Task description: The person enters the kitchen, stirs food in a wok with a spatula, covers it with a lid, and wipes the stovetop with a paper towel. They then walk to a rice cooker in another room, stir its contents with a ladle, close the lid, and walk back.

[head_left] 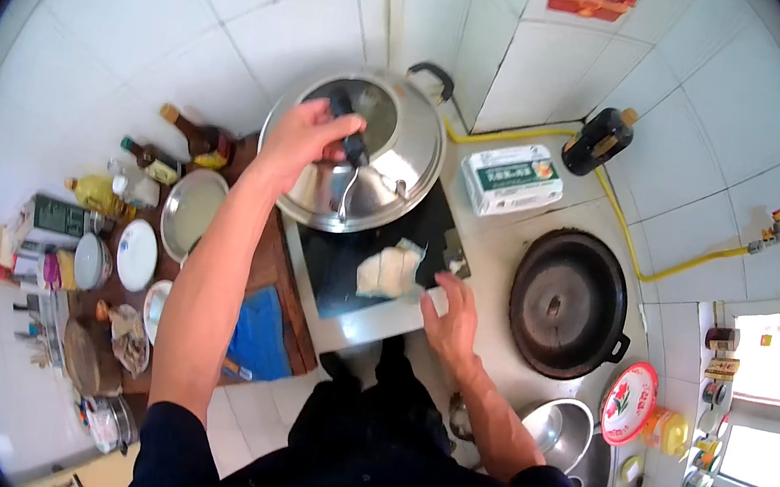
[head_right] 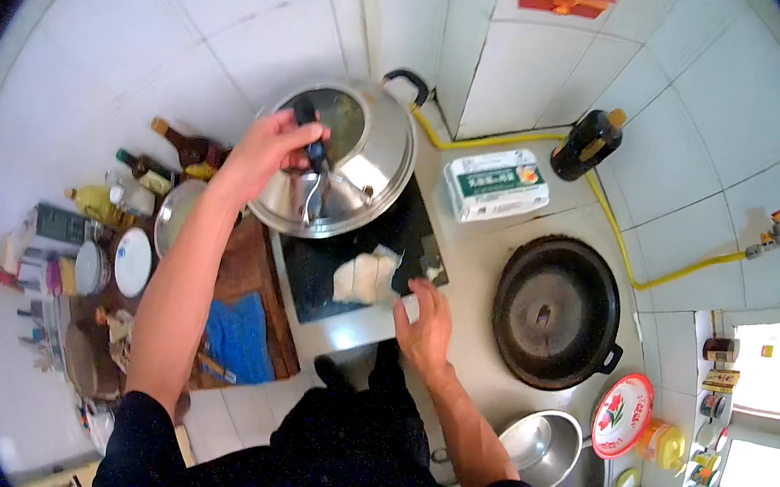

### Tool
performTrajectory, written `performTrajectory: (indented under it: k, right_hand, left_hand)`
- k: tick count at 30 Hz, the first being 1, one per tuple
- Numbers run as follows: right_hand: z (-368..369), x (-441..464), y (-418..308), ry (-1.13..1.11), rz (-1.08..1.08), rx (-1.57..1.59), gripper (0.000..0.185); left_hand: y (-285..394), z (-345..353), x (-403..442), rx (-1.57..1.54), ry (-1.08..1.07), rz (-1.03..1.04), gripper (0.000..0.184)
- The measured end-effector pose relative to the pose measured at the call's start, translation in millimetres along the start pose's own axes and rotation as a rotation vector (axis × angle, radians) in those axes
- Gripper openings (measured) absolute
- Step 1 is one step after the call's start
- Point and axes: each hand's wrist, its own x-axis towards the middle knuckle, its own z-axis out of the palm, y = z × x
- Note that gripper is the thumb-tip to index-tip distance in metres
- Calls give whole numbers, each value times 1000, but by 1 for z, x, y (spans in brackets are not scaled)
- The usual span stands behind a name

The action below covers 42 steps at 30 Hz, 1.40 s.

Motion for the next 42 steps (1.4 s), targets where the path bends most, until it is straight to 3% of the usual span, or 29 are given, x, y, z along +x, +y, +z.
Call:
performTrajectory:
  k: [2,3,4,6,12,18,22,26,35,38,42]
  right_hand:
    - [5,10,-6,-2,-52,31,38]
    - [10,14,-10,-26,-46,32,38]
    - [13,20,-15,-20,-99,23,40]
    - [21,31,-26,-14,-150,12,42]
    - [48,33,-42,-113,-198,-165,45]
    - [75,30,-19,3,-277,-50,18]
    - [65,28,0,1,180,327,18]
    - [34,40,9,-68,395,538,22]
    - [-8,58,0,-302,109,243,21]
    - [-3,57,-14,-277,126,311,21]
    - [36,52,-18,-305,76,128,21]
  left_hand:
    - [-6,2,-4,21,54,46,45]
    - [-4,10,-16,78,192,72,59]
    - [-9,12,-25,73,200,57,59]
    - [-20,18,-49,194,478,402,69]
    - [-73,32,-188,-211,339,222,48]
    - [-188,14,-324,-325,500,-141,40]
    - [-244,-2,-408,-384,669,-325,34]
    - [-261,-16,-463,-377,796,-362,31]
    - [-278,-38,-522,-355,931,-447,31]
    - [-288,-39,-533,-350,942,-477,31]
    - [-292,-40,-534,-358,909,-475,31]
